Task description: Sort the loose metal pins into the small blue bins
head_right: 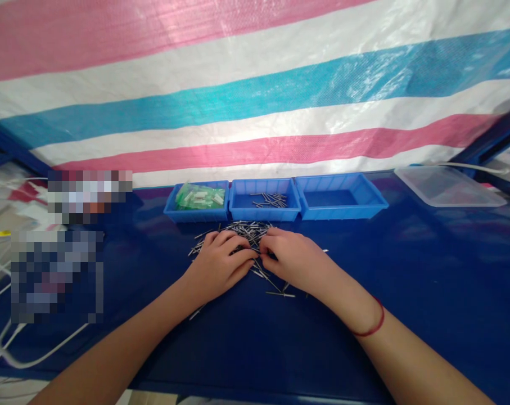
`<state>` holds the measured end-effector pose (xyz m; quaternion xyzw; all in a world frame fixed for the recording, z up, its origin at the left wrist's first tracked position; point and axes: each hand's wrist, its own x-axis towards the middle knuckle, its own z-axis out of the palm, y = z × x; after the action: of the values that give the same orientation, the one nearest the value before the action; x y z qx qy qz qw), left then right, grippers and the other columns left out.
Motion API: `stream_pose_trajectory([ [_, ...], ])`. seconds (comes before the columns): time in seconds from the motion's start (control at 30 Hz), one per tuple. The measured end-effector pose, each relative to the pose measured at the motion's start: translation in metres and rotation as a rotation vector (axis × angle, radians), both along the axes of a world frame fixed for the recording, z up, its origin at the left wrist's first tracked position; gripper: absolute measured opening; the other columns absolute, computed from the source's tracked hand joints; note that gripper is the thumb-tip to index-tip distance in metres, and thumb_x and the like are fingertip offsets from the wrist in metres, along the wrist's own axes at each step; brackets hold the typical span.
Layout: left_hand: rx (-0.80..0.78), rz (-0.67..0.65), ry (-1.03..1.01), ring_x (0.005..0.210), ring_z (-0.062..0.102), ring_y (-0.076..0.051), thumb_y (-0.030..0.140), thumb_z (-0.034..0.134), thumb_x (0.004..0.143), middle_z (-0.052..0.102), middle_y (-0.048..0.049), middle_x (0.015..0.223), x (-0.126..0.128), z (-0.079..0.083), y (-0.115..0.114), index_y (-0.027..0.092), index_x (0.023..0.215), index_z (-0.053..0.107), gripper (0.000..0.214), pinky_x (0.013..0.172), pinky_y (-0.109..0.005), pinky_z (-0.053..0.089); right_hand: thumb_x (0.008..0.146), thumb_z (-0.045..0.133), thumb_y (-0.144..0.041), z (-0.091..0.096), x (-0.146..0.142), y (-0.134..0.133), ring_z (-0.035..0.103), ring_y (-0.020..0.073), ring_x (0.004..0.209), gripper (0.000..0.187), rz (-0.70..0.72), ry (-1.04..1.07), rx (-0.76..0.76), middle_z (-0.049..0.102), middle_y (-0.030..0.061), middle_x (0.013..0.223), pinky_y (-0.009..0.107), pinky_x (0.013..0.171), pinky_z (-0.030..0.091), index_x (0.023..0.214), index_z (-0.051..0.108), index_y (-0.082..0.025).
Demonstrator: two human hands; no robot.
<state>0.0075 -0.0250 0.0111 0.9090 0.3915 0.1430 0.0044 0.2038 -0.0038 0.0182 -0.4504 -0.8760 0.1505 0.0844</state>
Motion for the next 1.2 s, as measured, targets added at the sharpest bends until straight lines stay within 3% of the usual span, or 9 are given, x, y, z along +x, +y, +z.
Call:
stream_pose_trajectory([
  [0.17, -0.011, 0.047, -0.089, 0.107, 0.051, -0.021, 0.033, 0.048, 0.094, 0.066, -0.0037, 0.108, 0.002, -0.003, -0.001, 0.022, 0.104, 0.063, 0.021, 0.087, -0.038, 0.034, 0.090, 0.043, -0.020, -0.003, -0.003, -0.005, 0.060, 0.0170, 0.069, 0.014, 0.050, -0.075, 0.149, 0.060, 0.0065, 0.087, 0.027, 0.058, 0.037, 0.085, 0.056, -0.018],
  [0.27, -0.028, 0.108, -0.168, 0.105, 0.053, -0.020, 0.033, 0.050, 0.094, 0.067, -0.0046, 0.110, 0.001, -0.001, -0.001, 0.020, 0.106, 0.061, 0.021, 0.086, -0.036, 0.036, 0.093, 0.040, -0.023, -0.001, -0.004, -0.007, 0.060, 0.0189, 0.069, 0.015, 0.061, 0.000, 0.124, 0.061, 0.0059, 0.081, 0.028, 0.059, 0.038, 0.089, 0.053, -0.019],
  [0.43, -0.080, 0.138, -0.290, 0.095, 0.059, -0.018, 0.029, 0.051, 0.094, 0.070, -0.0028, 0.099, -0.004, 0.002, 0.002, 0.020, 0.097, 0.065, 0.017, 0.081, -0.033, 0.039, 0.094, 0.039, -0.024, 0.008, -0.008, -0.011, 0.059, 0.0169, 0.070, 0.014, 0.027, 0.280, 0.000, 0.062, 0.0031, 0.079, 0.028, 0.065, 0.042, 0.089, 0.052, -0.021],
  [0.63, -0.256, 0.204, -0.709, 0.078, 0.063, -0.014, 0.029, 0.058, 0.090, 0.071, -0.0013, 0.089, -0.002, 0.004, 0.000, 0.018, 0.092, 0.066, 0.014, 0.072, -0.026, 0.046, 0.088, 0.055, -0.039, 0.002, -0.020, -0.016, 0.058, 0.0158, 0.071, 0.018, -0.199, 0.755, -0.100, 0.063, 0.0032, 0.083, 0.027, 0.061, 0.045, 0.090, 0.057, -0.021],
  [0.77, -0.299, 0.199, -0.735, 0.075, 0.063, -0.014, 0.029, 0.061, 0.087, 0.070, -0.0017, 0.085, 0.002, 0.006, -0.005, 0.017, 0.089, 0.066, 0.013, 0.073, -0.026, 0.048, 0.086, 0.058, -0.040, -0.002, -0.026, -0.019, 0.060, 0.0184, 0.076, 0.019, -0.241, 0.897, -0.160, 0.065, 0.0044, 0.083, 0.029, 0.063, 0.048, 0.086, 0.062, -0.021],
  [1.0, -0.291, 0.121, -0.699, 0.078, 0.063, -0.016, 0.027, 0.055, 0.090, 0.069, -0.0048, 0.087, 0.002, 0.004, -0.004, 0.016, 0.094, 0.066, 0.016, 0.074, -0.028, 0.049, 0.086, 0.059, -0.036, 0.000, -0.025, -0.021, 0.062, 0.0209, 0.084, 0.015, -0.230, 0.885, -0.123, 0.067, 0.0065, 0.091, 0.032, 0.067, 0.051, 0.092, 0.066, -0.023],
  [1.2, -0.288, 0.086, -0.662, 0.077, 0.061, -0.015, 0.029, 0.054, 0.091, 0.067, -0.0040, 0.084, 0.000, 0.002, -0.001, 0.016, 0.092, 0.066, 0.017, 0.072, -0.026, 0.048, 0.090, 0.054, -0.027, 0.004, -0.022, -0.022, 0.063, 0.0200, 0.085, 0.015, -0.080, 0.747, 0.044, 0.067, 0.0073, 0.093, 0.033, 0.069, 0.051, 0.094, 0.068, -0.023],
])
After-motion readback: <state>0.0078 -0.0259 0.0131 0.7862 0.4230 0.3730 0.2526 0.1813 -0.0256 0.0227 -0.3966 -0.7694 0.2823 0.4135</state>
